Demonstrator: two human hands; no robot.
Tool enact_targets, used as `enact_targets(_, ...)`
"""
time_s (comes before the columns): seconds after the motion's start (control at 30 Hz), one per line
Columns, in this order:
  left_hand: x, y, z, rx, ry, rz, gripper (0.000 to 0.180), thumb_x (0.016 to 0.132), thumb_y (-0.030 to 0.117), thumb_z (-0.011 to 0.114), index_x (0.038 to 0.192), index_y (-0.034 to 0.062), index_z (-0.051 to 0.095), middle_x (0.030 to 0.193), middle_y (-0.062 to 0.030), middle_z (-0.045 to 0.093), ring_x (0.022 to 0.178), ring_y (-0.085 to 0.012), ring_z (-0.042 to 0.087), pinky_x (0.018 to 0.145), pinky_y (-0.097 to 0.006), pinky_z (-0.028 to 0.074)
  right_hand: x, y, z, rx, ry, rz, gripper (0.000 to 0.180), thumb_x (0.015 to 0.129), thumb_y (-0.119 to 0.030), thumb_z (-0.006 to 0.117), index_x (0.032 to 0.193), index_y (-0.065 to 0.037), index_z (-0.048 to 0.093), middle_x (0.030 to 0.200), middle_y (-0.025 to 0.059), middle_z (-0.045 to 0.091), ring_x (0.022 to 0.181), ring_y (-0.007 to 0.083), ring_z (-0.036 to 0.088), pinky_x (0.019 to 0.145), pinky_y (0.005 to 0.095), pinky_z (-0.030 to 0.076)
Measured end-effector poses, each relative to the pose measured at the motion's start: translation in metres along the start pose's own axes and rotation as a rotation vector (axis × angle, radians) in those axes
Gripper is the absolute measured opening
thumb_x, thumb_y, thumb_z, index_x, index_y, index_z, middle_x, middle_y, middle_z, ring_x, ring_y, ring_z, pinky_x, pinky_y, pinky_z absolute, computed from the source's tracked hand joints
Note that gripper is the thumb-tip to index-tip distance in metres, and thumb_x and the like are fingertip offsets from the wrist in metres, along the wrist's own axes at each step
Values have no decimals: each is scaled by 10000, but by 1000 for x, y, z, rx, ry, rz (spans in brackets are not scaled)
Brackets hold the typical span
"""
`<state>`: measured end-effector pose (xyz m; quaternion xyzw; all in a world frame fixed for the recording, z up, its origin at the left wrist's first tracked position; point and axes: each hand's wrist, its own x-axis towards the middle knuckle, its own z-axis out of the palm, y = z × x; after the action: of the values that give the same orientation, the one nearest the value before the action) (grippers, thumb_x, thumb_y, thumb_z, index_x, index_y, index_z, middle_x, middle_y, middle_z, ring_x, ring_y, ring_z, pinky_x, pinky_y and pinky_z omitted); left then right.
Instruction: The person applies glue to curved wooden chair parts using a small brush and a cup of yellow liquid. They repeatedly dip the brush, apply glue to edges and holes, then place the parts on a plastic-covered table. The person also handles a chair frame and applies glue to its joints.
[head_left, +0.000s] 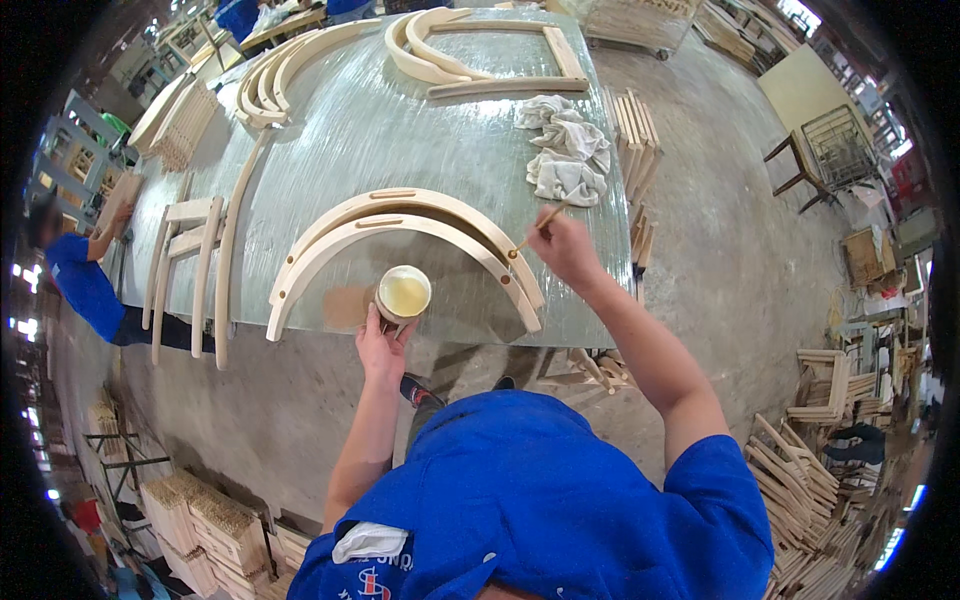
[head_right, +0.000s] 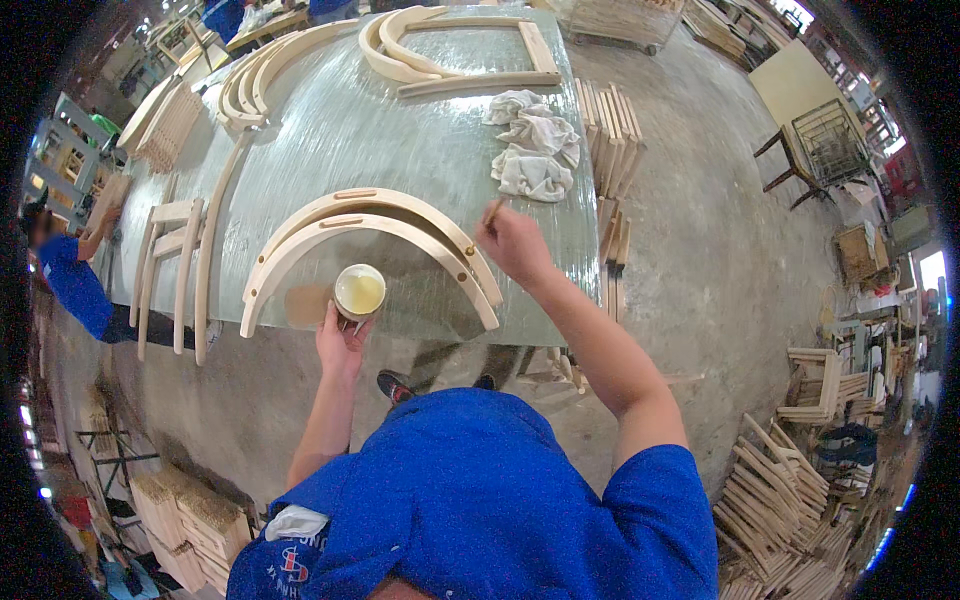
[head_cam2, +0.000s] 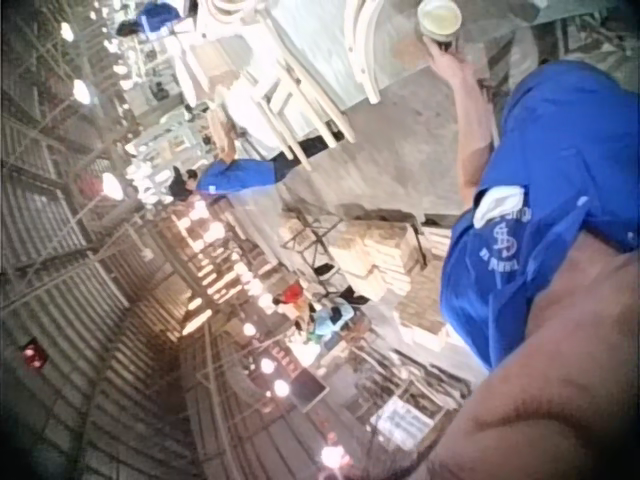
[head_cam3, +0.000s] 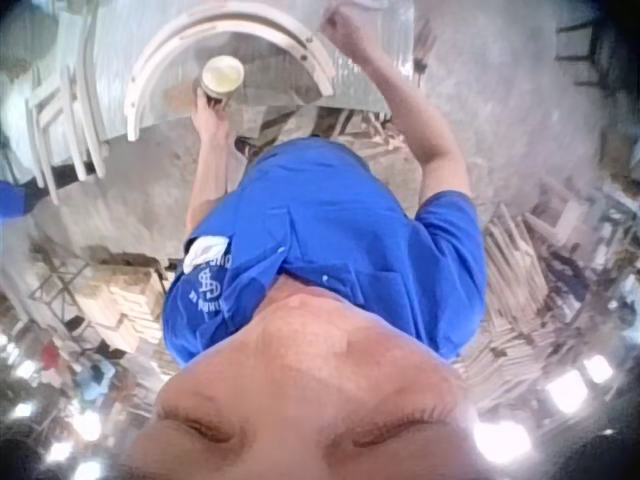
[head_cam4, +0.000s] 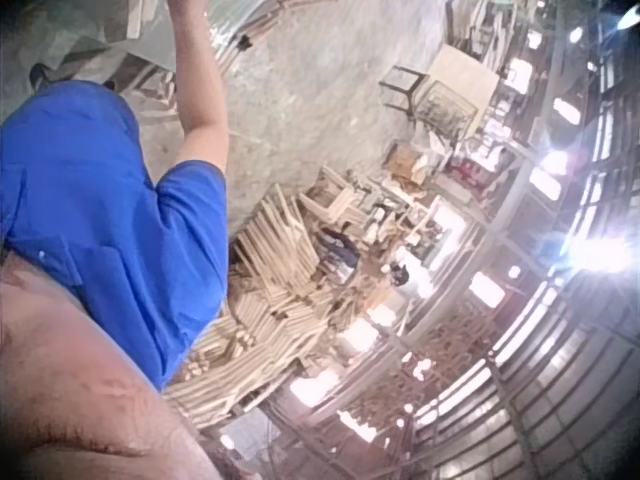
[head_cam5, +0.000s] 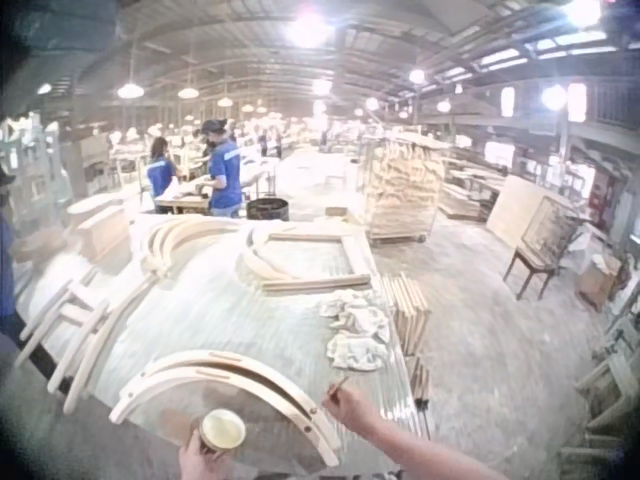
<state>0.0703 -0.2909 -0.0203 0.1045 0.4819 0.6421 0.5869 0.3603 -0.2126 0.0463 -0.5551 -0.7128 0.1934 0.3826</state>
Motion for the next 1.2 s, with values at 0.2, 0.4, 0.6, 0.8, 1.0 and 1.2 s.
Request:
enact_targets(0.2,-5,1,-1,2,34,34,350,937,231,459,1203,29,356,1205,-141,477,1084,-279,522,831,-498,518,5,3,4,-43,-123,-170,125,798,-117,559,836,-9,508,701,166,563,656,362,568,571,427,448)
enact_targets(0.4,-10,-1,-1,31,0,53,335,937,240,463,1214,68,385,1202,-110,485,1080,-254,518,838,-491,502,12,3,7,-4,-153,-270,125,816,-129,534,812,-14,487,703,174,548,652,370,554,578,431,436)
enact_targets(0.6,-13,-7,5,23,-11,46,336,925,250,494,1197,73,407,1163,-102,512,1032,-223,544,761,-427,550,15,-5,9,-5,-167,-240,137,814,-118,522,750,-5,478,686,195,540,661,375,541,588,427,425)
enact_targets(0.8,-19,-10,23,31,5,-15,363,916,246,508,1206,50,412,1143,-101,510,1020,-229,536,769,-457,541,20,-9,9,-114,-239,-261,172,828,-180,485,789,-17,520,763,197,571,738,382,554,648,457,443)
enact_targets(1.0,-26,-7,28,56,-71,-1,280,945,238,447,1163,61,443,1108,-93,551,971,-208,585,773,-407,544,24,-14,5,-102,-281,-200,177,826,-185,494,786,-14,520,744,204,560,726,387,550,643,459,441)
enact_targets(1.2,-27,-9,32,60,-122,24,299,941,248,459,1182,71,445,1113,-75,555,974,-186,580,732,-371,547,17,-42,-3,235,-198,-92,196,855,-194,534,774,-17,520,596,110,544,524,206,535,521,336,447)
